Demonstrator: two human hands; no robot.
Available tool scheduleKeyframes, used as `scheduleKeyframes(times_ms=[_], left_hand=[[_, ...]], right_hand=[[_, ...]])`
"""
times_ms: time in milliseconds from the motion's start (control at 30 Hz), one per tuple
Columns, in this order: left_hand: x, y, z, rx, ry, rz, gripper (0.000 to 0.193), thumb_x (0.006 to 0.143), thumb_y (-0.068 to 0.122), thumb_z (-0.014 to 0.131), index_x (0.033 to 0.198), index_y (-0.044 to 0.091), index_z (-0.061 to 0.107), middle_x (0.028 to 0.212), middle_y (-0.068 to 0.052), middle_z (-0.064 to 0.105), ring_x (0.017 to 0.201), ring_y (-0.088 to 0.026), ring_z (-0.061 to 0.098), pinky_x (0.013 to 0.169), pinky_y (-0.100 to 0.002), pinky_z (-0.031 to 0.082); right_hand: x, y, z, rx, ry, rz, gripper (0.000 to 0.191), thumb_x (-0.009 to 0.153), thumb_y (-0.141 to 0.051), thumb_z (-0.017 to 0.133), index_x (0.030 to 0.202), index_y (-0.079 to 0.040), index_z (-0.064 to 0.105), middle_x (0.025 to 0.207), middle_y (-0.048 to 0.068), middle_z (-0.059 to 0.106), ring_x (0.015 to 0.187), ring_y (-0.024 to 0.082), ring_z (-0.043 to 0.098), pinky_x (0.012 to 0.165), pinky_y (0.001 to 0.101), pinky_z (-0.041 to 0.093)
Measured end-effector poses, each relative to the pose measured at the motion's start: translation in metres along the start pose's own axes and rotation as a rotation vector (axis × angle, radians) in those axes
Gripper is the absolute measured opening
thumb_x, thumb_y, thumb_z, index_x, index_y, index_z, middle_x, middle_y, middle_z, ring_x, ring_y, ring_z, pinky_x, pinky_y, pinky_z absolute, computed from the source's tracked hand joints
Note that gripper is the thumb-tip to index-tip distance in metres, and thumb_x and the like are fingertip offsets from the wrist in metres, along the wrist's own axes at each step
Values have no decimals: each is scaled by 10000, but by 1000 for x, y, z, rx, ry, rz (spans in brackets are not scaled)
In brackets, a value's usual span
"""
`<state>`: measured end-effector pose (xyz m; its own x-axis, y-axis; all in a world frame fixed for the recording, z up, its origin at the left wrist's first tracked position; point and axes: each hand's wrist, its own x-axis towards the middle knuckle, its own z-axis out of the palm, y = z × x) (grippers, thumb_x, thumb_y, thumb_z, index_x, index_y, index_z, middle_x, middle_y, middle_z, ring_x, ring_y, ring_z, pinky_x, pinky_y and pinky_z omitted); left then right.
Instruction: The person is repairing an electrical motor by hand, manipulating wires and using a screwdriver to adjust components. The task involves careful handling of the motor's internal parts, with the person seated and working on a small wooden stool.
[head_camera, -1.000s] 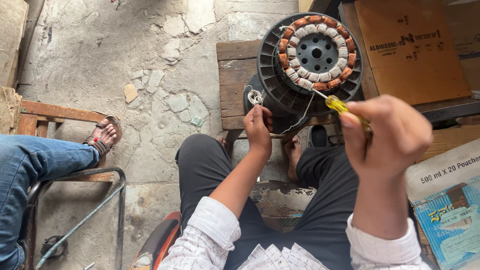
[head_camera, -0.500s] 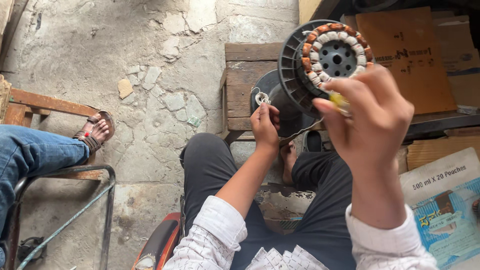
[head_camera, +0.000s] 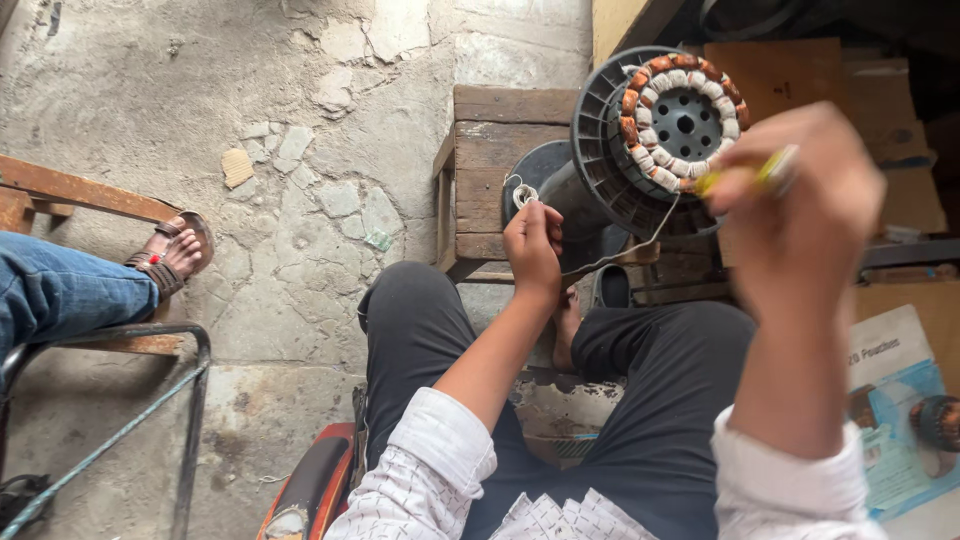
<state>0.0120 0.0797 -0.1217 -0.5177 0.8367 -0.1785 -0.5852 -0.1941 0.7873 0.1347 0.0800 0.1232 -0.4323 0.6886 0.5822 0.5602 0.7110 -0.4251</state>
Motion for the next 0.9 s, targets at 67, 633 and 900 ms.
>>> scheduleKeyframes(times_ms=[67, 633, 900], left_hand=[[-6, 5, 4, 67, -61, 109, 327, 1073, 336, 516, 924, 63, 617, 727, 25, 506, 616, -64, 463, 550, -239, 387], [-33, 74, 18, 391, -281, 592, 385, 975, 312, 709, 1222, 25, 636, 929, -82, 567, 815, -197, 579, 688, -334, 458], [-35, 75, 13, 360, -438, 575, 281, 1040, 266, 589, 938, 14, 661, 853, -129, 619, 774, -289, 651, 705, -344, 491]], right_hand=[[-18, -7, 12, -105, 53, -164, 385, 1160, -357, 643, 1059, 13, 662, 908, 153, 691, 810, 231, 697, 746, 315, 548], [-39, -23, 16, -180, 85, -198, 203, 1034, -240, 754, 1097, -52, 708, 990, 94, 735, 922, 203, 736, 824, 288, 586], [-81, -28, 67, 179, -3, 52, 289, 904, 161, 592, 1140, 20, 683, 1251, 143, 628, 919, 164, 742, 835, 277, 635]])
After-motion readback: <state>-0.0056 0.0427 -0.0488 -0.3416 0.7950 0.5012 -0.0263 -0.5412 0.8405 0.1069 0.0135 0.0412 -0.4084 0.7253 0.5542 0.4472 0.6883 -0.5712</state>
